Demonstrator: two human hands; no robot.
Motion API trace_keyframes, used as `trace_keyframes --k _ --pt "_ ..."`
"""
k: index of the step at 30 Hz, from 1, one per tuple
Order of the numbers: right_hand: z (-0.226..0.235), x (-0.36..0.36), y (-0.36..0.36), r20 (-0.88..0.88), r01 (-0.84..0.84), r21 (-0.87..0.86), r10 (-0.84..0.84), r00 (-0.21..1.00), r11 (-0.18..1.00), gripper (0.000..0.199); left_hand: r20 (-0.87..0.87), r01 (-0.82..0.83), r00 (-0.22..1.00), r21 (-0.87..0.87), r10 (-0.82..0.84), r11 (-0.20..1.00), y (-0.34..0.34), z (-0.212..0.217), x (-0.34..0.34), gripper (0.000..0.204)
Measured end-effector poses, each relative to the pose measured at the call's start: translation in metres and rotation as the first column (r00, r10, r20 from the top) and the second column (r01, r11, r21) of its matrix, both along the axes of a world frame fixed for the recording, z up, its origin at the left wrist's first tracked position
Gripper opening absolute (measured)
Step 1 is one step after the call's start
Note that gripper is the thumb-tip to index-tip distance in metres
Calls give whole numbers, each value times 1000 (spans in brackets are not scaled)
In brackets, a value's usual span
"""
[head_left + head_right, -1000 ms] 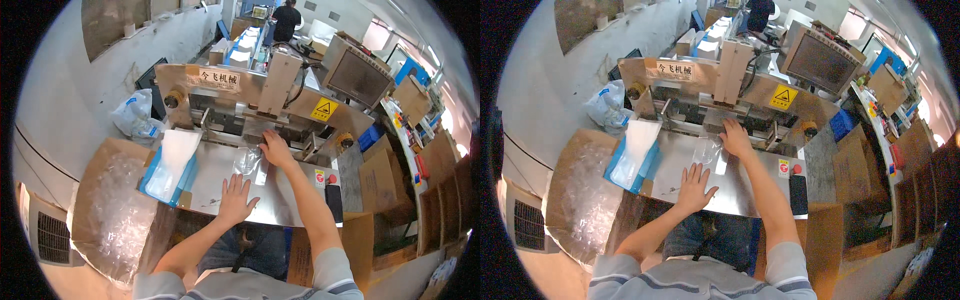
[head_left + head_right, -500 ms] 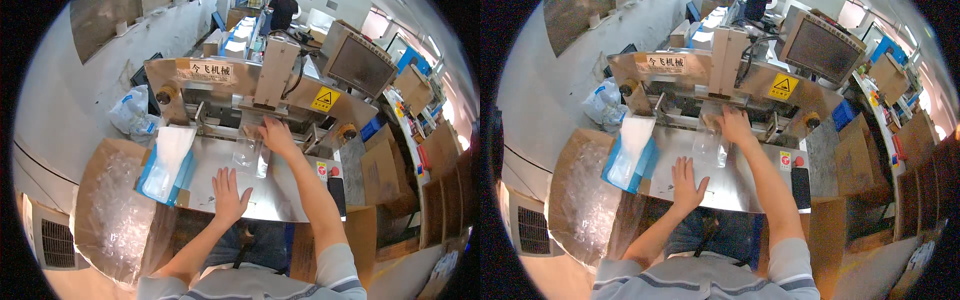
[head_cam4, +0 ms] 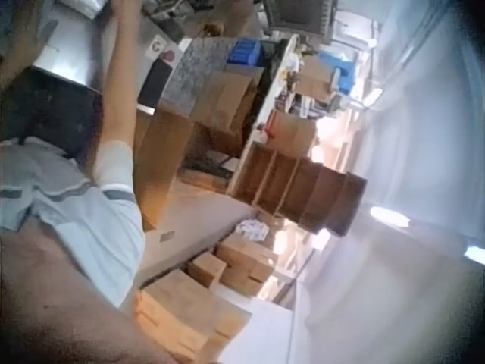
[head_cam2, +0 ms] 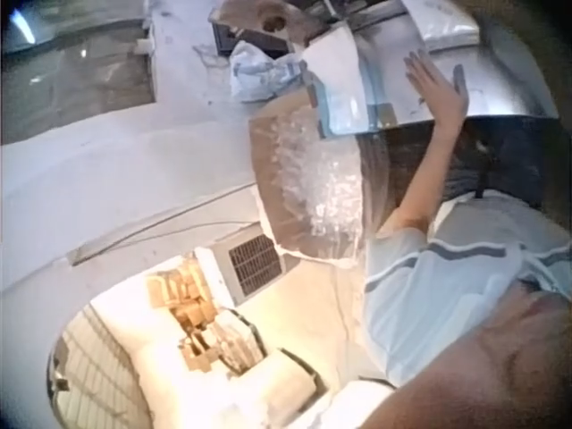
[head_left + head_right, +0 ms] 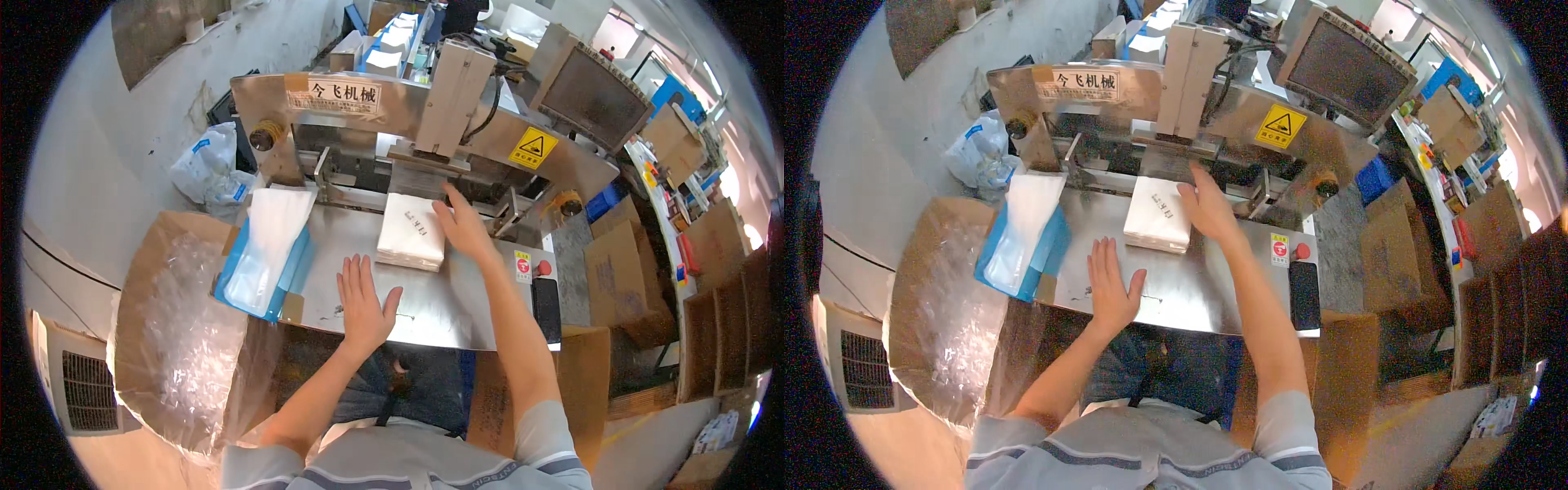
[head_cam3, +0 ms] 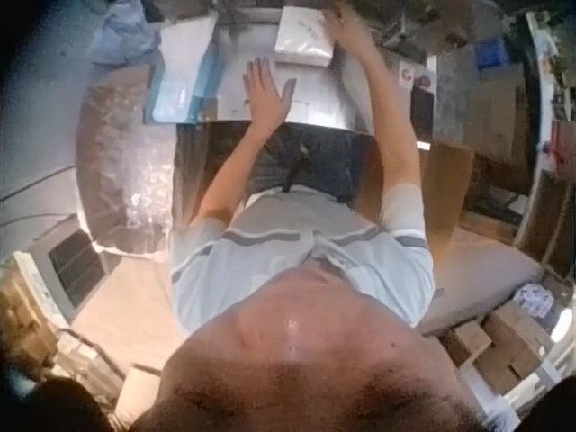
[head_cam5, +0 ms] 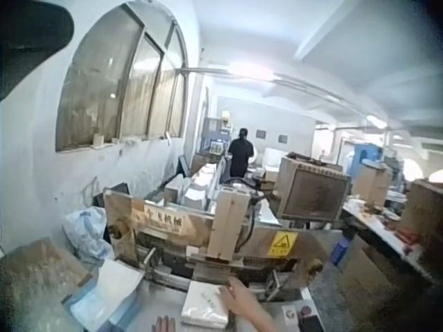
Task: Packaging small white boxes into plastic bags using a heat-sealing machine and then placing them into a larger cardboard box.
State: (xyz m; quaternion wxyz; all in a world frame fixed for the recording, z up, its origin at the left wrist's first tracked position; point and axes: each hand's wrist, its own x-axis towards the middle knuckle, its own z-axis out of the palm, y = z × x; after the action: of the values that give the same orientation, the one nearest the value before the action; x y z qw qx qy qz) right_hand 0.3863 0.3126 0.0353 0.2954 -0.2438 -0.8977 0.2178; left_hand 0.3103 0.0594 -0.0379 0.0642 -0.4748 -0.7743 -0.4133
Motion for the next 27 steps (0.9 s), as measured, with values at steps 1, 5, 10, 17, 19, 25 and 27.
trace_keyframes --k 1,5,10,17,19,25,27 --pt "1 9 -10 35 29 -219 -22 999 975 59 14 -6 1000 -14 6 1000 -1 3 0 80" --pt "-16 38 -42 37 85 -478 -76 996 874 59 63 -1 998 -44 4 999 -3 5 -1 80" --pt "-30 52 -65 -118 -14 -601 -72 990 799 68 56 23 998 -38 -21 999 -2 4 1 78" --pt "-37 46 -69 -234 -134 -656 -32 972 743 69 254 32 966 71 -49 997 13 12 -12 73" --pt "-48 43 -64 -227 -94 -696 -93 969 712 71 405 3 912 149 -64 989 33 23 -19 70" --pt "-55 24 -60 -184 -57 -682 -96 978 730 71 614 91 772 147 -163 985 85 6 -71 65" --pt "-47 26 -69 -175 -47 -691 -104 979 721 69 656 35 748 118 -104 992 89 14 -65 62"
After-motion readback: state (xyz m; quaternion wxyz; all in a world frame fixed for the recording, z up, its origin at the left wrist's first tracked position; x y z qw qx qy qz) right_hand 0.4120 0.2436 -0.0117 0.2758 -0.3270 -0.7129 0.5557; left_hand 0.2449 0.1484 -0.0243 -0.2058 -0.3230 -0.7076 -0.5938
